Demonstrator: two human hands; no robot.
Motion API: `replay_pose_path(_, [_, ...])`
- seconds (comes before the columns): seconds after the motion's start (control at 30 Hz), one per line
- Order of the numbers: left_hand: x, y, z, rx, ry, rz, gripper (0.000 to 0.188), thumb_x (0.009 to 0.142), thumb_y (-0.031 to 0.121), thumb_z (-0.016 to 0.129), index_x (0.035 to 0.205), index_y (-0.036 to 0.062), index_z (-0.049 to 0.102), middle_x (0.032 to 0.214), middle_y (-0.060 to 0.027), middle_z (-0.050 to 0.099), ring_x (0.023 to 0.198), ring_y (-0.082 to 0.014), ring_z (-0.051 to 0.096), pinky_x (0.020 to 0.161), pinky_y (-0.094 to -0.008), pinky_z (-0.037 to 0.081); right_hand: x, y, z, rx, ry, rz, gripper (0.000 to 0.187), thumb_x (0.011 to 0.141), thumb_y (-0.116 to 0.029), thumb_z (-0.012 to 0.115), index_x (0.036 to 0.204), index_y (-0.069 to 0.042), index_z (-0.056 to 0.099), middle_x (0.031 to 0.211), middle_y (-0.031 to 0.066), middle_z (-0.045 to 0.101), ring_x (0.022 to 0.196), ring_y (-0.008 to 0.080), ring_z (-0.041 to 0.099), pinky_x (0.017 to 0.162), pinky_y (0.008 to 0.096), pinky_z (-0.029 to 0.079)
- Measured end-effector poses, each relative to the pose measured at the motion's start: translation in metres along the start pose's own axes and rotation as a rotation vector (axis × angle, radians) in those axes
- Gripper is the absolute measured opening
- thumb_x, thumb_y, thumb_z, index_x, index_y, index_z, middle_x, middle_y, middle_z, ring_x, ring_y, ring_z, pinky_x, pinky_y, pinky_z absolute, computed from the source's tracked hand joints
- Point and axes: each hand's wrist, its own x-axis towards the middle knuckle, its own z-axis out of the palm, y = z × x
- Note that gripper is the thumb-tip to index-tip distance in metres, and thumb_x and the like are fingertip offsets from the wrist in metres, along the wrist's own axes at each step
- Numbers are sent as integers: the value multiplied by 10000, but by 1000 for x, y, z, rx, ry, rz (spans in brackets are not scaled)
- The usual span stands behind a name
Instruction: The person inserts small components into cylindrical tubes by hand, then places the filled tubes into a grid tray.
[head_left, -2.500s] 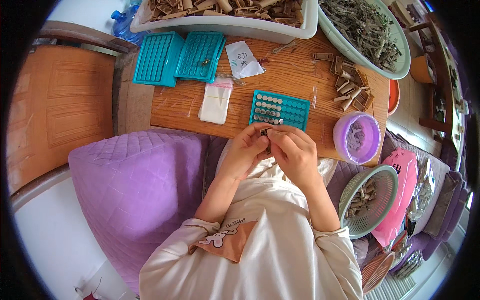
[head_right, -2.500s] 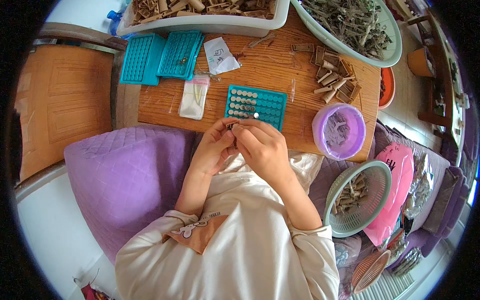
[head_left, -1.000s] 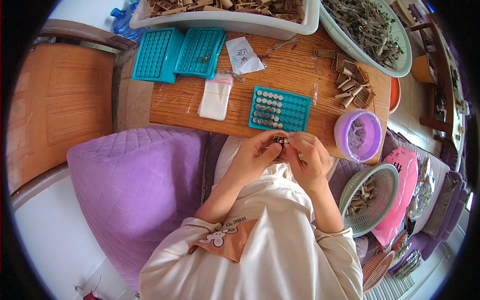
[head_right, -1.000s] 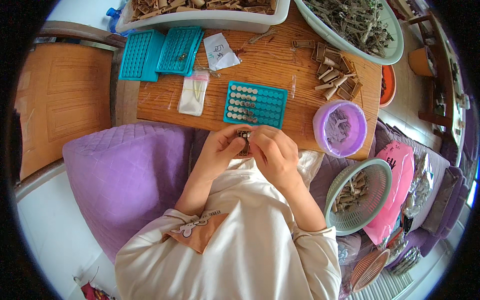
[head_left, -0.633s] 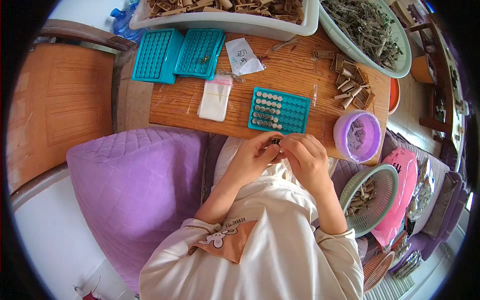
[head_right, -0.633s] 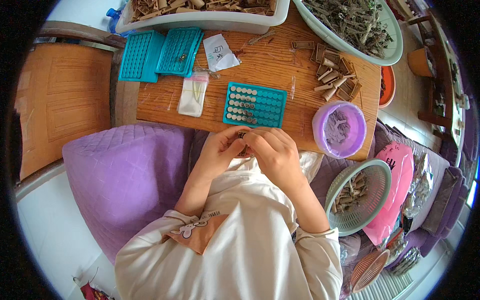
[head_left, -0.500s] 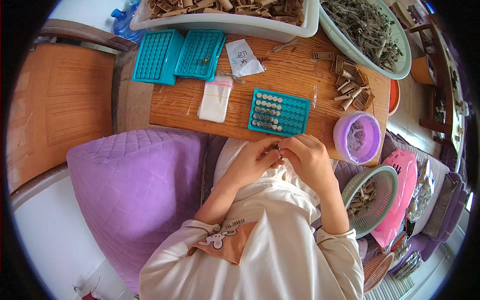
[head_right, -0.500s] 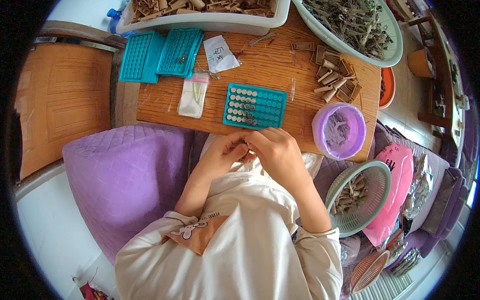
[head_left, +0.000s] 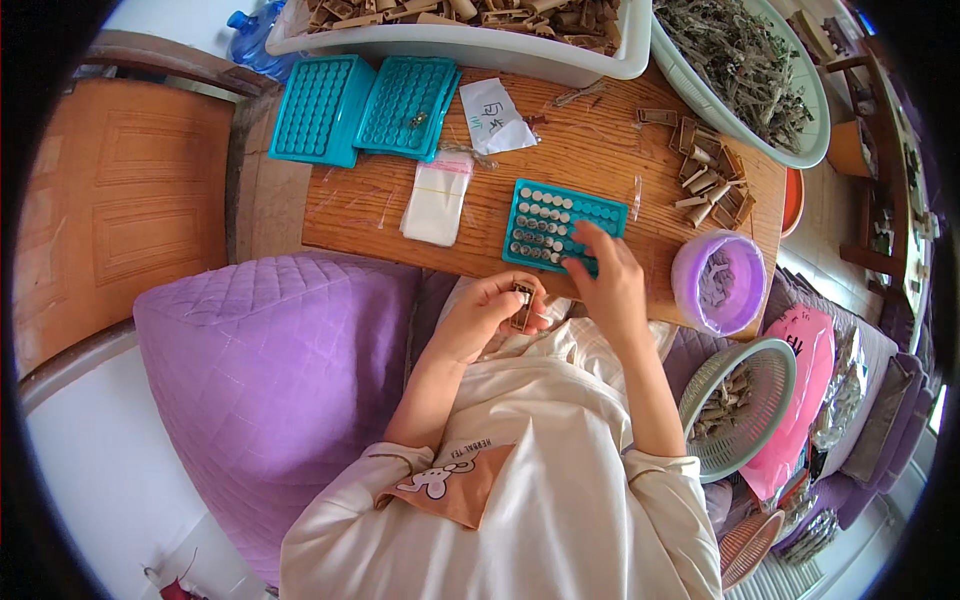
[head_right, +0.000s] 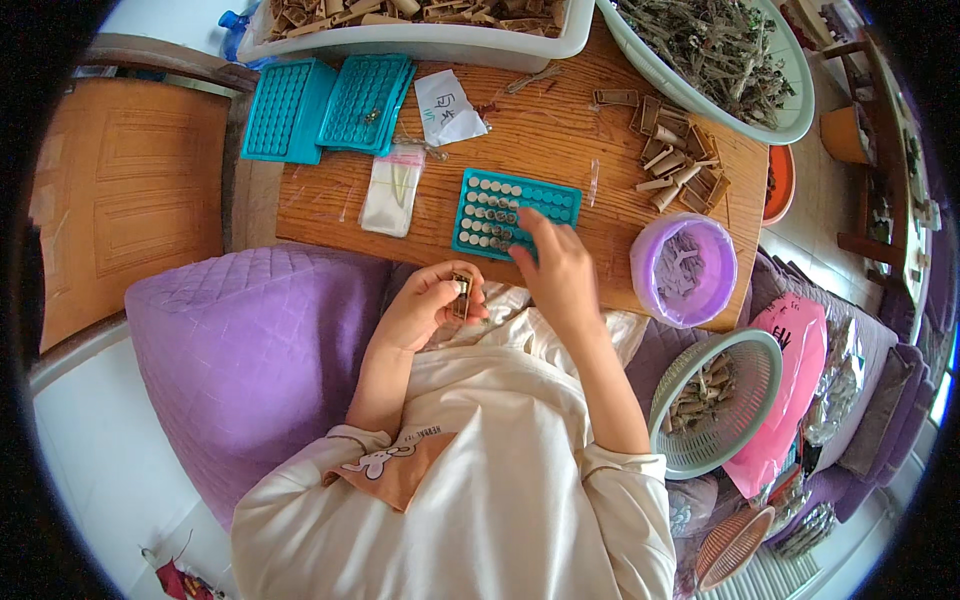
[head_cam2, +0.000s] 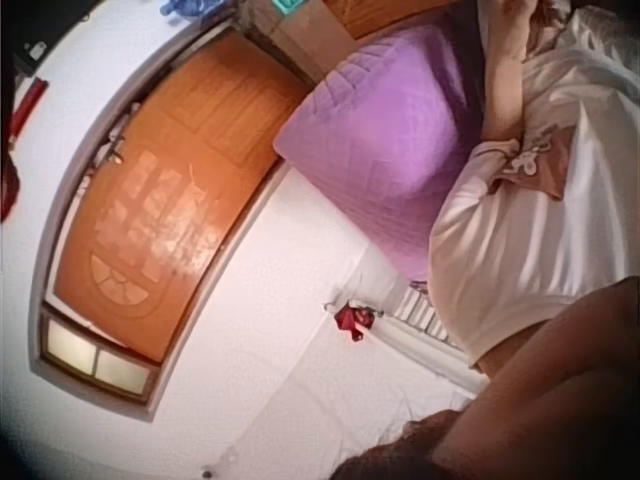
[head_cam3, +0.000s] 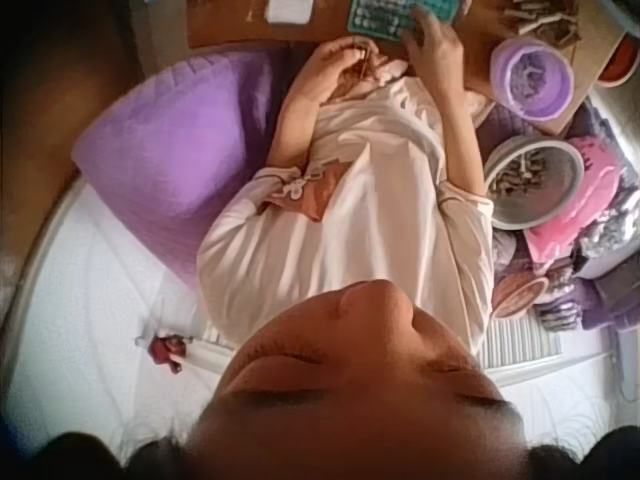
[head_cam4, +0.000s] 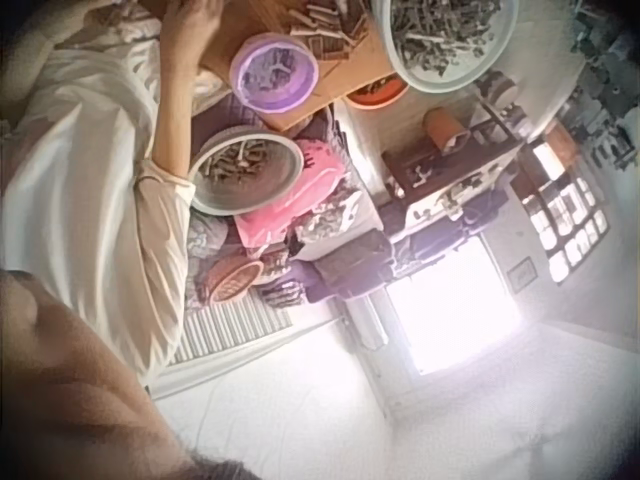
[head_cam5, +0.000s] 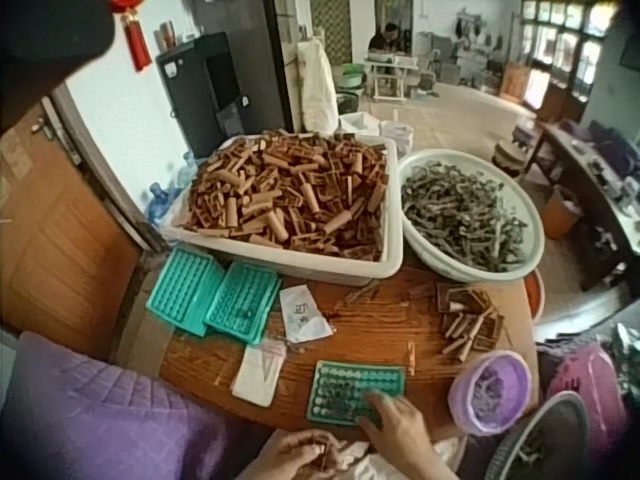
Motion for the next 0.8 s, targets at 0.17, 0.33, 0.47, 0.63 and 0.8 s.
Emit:
replay_pose_path(0.17, [1, 1, 1, -34, 10, 54, 199, 811, 112, 401, 950, 6, 494, 810, -65, 555, 723, -162, 589, 619, -246, 497, -9, -1, 9, -158, -15, -127, 276, 686, -20, 577, 954, -49, 518, 720, 71, 548, 662, 226, 530, 546, 317, 446])
replay_pose_path(0.33, [0, 3, 10, -1, 76, 86, 210, 835, 117, 401, 991, 2, 483, 835, -75, 558, 736, -162, 590, 639, -248, 500, -10, -12, 2, 72, 27, 35, 218, 716, 32, 546, 923, -35, 531, 766, 100, 567, 646, 215, 554, 546, 287, 446])
replay_pose_path(0.47, [-8, 9, 24, 2, 65, 147, 242, 850, 110, 401, 1048, -15, 463, 889, -84, 553, 759, -154, 584, 673, -257, 499, -16, -49, -14, 172, 125, -57, 266, 681, 67, 571, 934, -5, 529, 770, 121, 567, 666, 237, 564, 566, 303, 457])
replay_pose_path(0.63, [-8, 11, 37, 57, -17, 229, 250, 852, 59, 395, 1078, -34, 448, 916, -67, 525, 793, -89, 526, 695, -231, 479, -23, -50, -14, 122, 217, -293, 287, 640, 77, 600, 906, -2, 524, 788, 114, 560, 674, 238, 553, 563, 294, 456])
replay_pose_path(0.8, [-12, 14, 46, 156, -65, 223, 248, 855, 62, 407, 1081, -27, 451, 880, -42, 521, 752, -73, 509, 662, -204, 455, -33, -47, -19, 93, 281, -346, 289, 627, 80, 607, 888, -2, 512, 783, 104, 558, 665, 227, 546, 555, 286, 451])
